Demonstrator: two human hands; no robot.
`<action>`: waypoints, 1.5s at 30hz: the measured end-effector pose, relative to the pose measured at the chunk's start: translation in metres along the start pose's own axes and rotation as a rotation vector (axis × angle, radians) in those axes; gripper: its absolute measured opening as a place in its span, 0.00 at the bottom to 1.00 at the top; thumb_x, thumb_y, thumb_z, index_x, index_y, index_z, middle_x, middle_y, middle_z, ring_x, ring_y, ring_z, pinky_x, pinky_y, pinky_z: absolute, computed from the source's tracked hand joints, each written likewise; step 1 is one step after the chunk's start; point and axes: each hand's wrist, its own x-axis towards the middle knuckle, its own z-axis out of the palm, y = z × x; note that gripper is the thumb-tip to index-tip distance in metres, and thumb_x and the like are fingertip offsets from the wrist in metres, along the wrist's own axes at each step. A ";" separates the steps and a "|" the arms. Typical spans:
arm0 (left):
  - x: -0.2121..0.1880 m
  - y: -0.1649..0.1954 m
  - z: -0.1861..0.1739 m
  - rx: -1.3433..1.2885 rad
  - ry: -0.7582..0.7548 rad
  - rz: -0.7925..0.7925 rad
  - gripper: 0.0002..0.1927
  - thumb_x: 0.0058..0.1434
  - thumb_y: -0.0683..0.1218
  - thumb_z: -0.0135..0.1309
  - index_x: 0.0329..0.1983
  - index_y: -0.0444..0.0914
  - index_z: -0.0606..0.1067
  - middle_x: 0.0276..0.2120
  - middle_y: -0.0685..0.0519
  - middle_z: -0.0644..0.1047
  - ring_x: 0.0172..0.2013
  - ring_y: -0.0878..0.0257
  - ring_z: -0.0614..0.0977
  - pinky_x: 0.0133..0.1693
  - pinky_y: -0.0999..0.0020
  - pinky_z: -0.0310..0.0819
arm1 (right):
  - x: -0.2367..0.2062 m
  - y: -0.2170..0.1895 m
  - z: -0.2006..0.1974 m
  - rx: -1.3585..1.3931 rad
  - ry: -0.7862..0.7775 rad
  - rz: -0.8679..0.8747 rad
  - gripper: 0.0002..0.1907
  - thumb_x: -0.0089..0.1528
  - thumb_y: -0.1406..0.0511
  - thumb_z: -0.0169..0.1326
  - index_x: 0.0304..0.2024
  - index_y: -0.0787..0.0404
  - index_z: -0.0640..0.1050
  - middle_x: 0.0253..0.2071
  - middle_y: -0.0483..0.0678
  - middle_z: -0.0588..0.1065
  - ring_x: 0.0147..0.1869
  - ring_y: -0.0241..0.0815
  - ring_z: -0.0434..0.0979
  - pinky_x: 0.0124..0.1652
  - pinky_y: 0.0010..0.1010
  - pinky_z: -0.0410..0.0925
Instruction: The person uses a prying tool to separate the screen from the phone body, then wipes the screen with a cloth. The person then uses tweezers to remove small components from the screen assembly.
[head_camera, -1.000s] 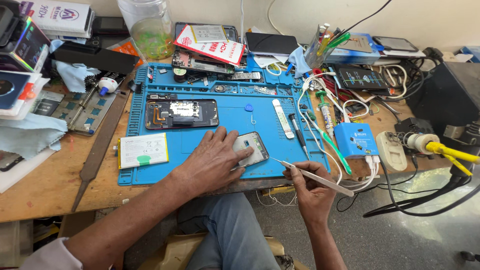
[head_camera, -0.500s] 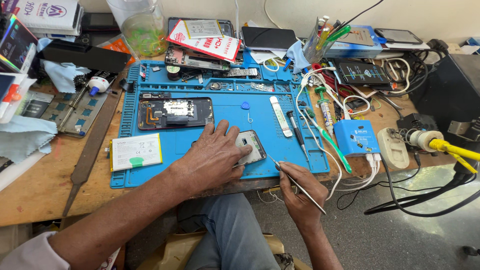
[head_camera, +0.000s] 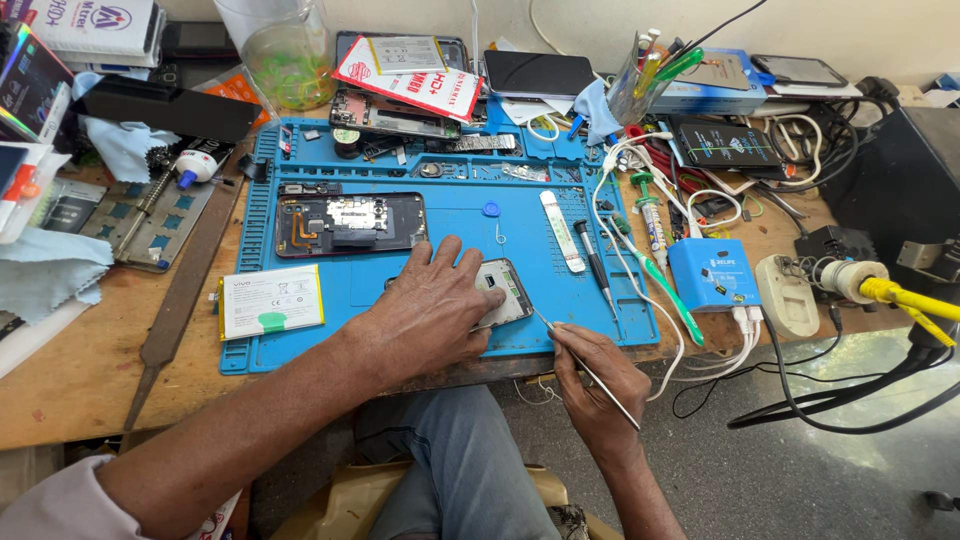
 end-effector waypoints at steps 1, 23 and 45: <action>0.000 0.000 0.000 0.005 0.008 0.006 0.23 0.56 0.54 0.60 0.54 0.44 0.79 0.41 0.43 0.71 0.50 0.47 0.70 0.52 0.42 0.65 | 0.000 -0.001 0.001 -0.016 -0.006 -0.007 0.10 0.62 0.72 0.61 0.46 0.62 0.82 0.47 0.52 0.82 0.51 0.42 0.85 0.49 0.29 0.77; -0.001 -0.001 0.002 0.026 0.019 0.032 0.19 0.55 0.53 0.60 0.49 0.43 0.81 0.41 0.43 0.72 0.50 0.47 0.71 0.49 0.41 0.66 | 0.000 -0.006 -0.001 0.204 0.050 0.169 0.11 0.64 0.73 0.57 0.50 0.64 0.81 0.52 0.54 0.80 0.53 0.41 0.84 0.47 0.26 0.80; 0.003 -0.001 -0.001 0.019 0.024 0.066 0.19 0.53 0.54 0.62 0.43 0.40 0.82 0.41 0.40 0.73 0.49 0.45 0.71 0.49 0.40 0.66 | 0.002 -0.005 0.002 0.029 0.012 0.074 0.10 0.61 0.72 0.62 0.45 0.63 0.82 0.43 0.52 0.82 0.46 0.39 0.85 0.44 0.27 0.80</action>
